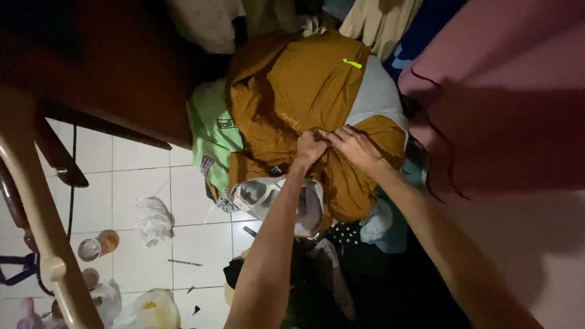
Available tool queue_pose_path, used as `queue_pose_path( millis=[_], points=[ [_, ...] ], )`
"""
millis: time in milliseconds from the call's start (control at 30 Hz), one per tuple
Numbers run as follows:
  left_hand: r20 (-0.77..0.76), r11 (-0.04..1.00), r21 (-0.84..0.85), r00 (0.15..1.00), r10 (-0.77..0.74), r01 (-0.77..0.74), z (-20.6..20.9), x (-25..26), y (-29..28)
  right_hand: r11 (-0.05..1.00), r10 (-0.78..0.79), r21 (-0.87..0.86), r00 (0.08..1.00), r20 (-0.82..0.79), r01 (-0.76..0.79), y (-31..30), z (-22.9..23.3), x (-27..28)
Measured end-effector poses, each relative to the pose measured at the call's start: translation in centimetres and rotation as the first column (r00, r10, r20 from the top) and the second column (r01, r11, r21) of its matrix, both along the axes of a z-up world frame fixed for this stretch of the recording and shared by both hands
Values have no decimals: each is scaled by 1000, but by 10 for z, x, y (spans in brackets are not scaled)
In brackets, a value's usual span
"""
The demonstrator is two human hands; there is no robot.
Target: The person hangs a jacket, a top, and a shirt by placing them on hangers and then hanging the hangers on a rod in a closet.
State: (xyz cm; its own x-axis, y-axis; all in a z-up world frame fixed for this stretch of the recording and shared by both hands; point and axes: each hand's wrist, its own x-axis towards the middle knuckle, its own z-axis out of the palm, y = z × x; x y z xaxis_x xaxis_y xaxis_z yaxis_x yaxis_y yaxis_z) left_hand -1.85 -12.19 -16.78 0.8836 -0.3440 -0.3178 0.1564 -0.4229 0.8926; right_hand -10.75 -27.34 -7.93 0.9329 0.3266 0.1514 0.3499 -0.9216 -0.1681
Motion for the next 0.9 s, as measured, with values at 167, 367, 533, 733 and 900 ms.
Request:
queue_pose_path(
  millis=[167,367,533,733,900],
  points=[
    [140,996,24,986,-86,83,-14,6,2,987,-7,-163,1000,9,8,5,-6,-2],
    [101,982,112,981,-164,153,-8,3,-2,986,85,-140,996,-31,-89,4,-5,9],
    [61,975,53,974,-217,214,14,0,11,984,172,83,971,-165,-160,-9,10,32],
    [97,986,42,981,-168,164,22,1,12,957,225,-154,964,-143,-247,-3,14,36],
    [-23,990,11,990,-140,141,14,6,9,942,282,-192,959,3,-276,-2,5,36]
  ],
)
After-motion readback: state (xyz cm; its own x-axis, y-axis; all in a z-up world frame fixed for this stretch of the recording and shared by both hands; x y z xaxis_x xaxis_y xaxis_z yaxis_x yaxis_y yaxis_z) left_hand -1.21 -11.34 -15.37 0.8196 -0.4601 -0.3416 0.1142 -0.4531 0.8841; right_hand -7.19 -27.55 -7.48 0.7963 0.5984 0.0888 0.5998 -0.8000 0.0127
